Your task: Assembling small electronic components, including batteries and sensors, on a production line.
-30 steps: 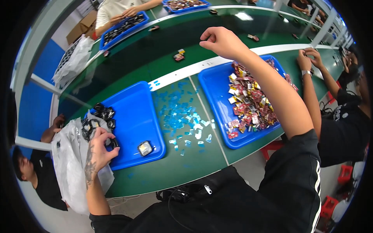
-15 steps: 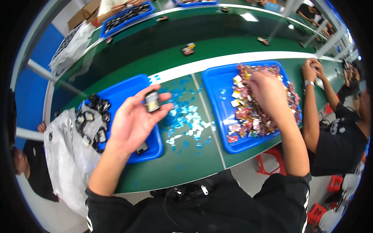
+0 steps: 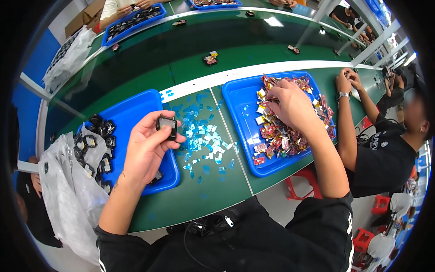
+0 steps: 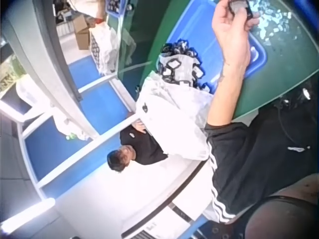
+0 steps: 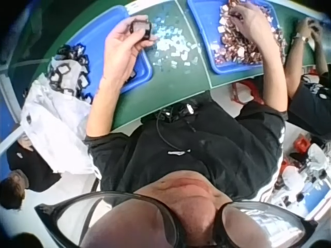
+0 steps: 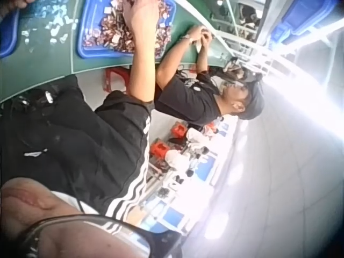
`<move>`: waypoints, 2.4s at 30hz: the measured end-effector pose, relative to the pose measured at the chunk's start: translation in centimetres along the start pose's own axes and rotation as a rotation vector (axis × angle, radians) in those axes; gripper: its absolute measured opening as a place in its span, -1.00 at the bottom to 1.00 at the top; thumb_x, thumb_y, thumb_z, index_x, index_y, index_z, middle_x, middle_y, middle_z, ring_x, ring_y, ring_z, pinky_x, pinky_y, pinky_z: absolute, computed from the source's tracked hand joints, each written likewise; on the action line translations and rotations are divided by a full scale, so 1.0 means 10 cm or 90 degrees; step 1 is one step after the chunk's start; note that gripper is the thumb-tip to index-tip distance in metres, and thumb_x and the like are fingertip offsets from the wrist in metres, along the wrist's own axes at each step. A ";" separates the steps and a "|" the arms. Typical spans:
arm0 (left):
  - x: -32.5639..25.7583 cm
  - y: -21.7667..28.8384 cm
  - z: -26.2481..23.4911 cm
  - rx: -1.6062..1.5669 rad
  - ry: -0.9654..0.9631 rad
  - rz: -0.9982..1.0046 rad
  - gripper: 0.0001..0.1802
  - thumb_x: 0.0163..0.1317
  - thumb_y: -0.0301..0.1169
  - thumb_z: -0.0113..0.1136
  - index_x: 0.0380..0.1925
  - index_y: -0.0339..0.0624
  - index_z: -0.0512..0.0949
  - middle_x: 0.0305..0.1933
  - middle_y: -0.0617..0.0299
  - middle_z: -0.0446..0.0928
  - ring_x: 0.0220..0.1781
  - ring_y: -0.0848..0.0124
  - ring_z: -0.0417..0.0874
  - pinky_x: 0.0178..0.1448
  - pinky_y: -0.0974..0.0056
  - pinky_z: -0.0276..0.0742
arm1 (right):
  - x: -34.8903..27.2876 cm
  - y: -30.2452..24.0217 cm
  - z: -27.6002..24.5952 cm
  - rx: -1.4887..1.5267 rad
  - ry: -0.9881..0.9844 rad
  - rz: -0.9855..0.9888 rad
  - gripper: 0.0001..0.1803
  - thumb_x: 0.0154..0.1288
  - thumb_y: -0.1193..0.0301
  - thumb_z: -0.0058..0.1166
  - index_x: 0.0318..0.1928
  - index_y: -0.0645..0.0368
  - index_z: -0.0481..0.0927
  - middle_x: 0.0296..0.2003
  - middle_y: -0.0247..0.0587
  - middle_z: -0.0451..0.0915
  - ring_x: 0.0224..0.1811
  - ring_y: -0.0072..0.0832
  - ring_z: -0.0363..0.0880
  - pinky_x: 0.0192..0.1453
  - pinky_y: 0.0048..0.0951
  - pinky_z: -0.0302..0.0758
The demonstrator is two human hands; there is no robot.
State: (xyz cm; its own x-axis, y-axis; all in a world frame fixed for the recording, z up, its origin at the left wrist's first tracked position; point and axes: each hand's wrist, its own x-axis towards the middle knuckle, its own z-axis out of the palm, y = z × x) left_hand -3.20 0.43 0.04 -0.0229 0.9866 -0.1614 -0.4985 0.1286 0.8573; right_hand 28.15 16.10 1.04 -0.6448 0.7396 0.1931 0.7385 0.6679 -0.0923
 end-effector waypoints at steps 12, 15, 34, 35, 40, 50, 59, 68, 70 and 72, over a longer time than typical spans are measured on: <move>-0.01 0.09 0.03 -0.055 0.052 -0.010 -0.78 0.29 -0.50 0.22 -0.08 -0.31 0.55 -0.23 0.18 0.61 -0.27 0.41 0.69 -0.21 0.37 0.65 | 0.29 0.12 0.20 0.016 0.061 -0.011 -0.62 0.16 0.39 0.28 0.01 0.18 0.59 -0.06 0.00 0.48 0.00 -0.07 0.50 0.13 -0.21 0.44; 0.00 0.09 -0.01 -0.056 0.021 -0.023 -0.78 0.31 -0.49 0.19 -0.07 -0.33 0.55 -0.22 0.16 0.60 -0.27 0.37 0.70 -0.20 0.35 0.66 | 0.23 0.17 0.23 0.066 0.068 0.013 -0.64 0.19 0.35 0.27 -0.02 0.18 0.59 -0.05 0.04 0.48 0.00 -0.04 0.50 0.15 -0.19 0.46; -0.08 0.12 0.06 -0.020 -0.017 -0.035 -0.77 0.38 -0.46 0.09 -0.05 -0.37 0.51 -0.24 0.15 0.57 -0.28 0.37 0.70 -0.20 0.37 0.64 | -0.36 -0.33 -0.28 0.282 -0.055 -0.040 -0.87 0.17 0.52 0.23 -0.25 0.24 0.62 -0.31 -0.14 0.61 -0.21 -0.19 0.60 -0.10 -0.27 0.52; -0.08 0.11 0.05 -0.020 -0.024 -0.032 -0.77 0.39 -0.45 0.08 -0.04 -0.37 0.50 -0.22 0.13 0.58 -0.26 0.36 0.71 -0.18 0.36 0.65 | -0.34 -0.29 -0.30 0.307 -0.056 0.032 -0.90 0.24 0.50 0.18 -0.26 0.27 0.61 -0.36 -0.17 0.61 -0.27 -0.30 0.59 -0.15 -0.33 0.51; -0.10 0.11 0.12 -0.029 -0.006 -0.045 -0.75 0.41 -0.46 0.04 0.01 -0.35 0.46 -0.22 0.06 0.60 -0.25 0.31 0.73 -0.20 0.38 0.70 | -0.15 -0.22 -0.35 0.282 0.016 0.140 -0.86 0.29 0.45 0.17 -0.25 0.30 0.60 -0.40 -0.19 0.60 -0.36 -0.44 0.59 -0.23 -0.40 0.52; -0.12 0.09 0.09 0.026 -0.037 -0.045 -0.66 0.42 -0.41 0.03 0.13 -0.31 0.37 -0.11 -0.01 0.59 -0.28 0.36 0.72 -0.21 0.37 0.67 | -0.18 -0.51 0.01 0.023 -0.017 -0.112 -0.79 0.04 0.46 0.32 -0.28 0.19 0.63 -0.29 -0.13 0.55 -0.14 -0.13 0.54 -0.03 -0.15 0.49; -0.13 0.09 0.12 0.079 -0.046 -0.048 -0.62 0.41 -0.43 0.00 0.20 -0.26 0.35 -0.09 0.03 0.58 -0.29 0.43 0.68 -0.21 0.40 0.61 | -0.31 -0.50 -0.09 0.374 0.010 0.143 -0.82 0.22 0.57 0.13 -0.15 0.31 0.61 -0.27 -0.31 0.61 -0.23 -0.56 0.52 -0.09 -0.53 0.43; -0.12 0.06 0.10 0.104 -0.067 -0.056 -0.59 0.40 -0.43 0.02 0.23 -0.22 0.34 -0.10 0.06 0.58 -0.28 0.45 0.66 -0.21 0.41 0.59 | -0.40 -0.33 -0.20 0.415 0.167 0.120 -0.88 0.15 0.57 0.27 -0.27 0.25 0.66 -0.10 -0.23 0.62 -0.05 -0.49 0.60 0.05 -0.48 0.49; -0.13 0.05 0.12 0.116 -0.065 -0.051 -0.56 0.39 -0.43 0.03 0.26 -0.20 0.31 -0.09 0.07 0.58 -0.27 0.47 0.65 -0.20 0.41 0.59 | -0.44 -0.29 -0.26 0.566 0.141 0.210 -0.90 0.21 0.58 0.25 -0.24 0.26 0.65 -0.19 -0.32 0.63 -0.17 -0.64 0.58 -0.12 -0.61 0.50; -0.14 0.04 0.17 0.175 -0.033 0.025 -0.58 0.39 -0.42 0.05 0.24 -0.21 0.39 -0.09 0.13 0.58 -0.26 0.49 0.62 -0.19 0.42 0.57 | -0.42 -0.33 -0.31 0.606 0.147 0.209 -0.89 0.23 0.57 0.24 -0.23 0.26 0.62 -0.24 -0.36 0.62 -0.23 -0.69 0.56 -0.16 -0.65 0.48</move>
State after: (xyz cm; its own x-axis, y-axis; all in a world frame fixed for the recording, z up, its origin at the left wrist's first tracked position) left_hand -1.95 -0.73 1.46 0.0105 0.9944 -0.1056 -0.2436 0.1049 0.9642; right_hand 29.04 10.51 3.58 -0.3119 0.9305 0.1922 0.3446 0.2993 -0.8898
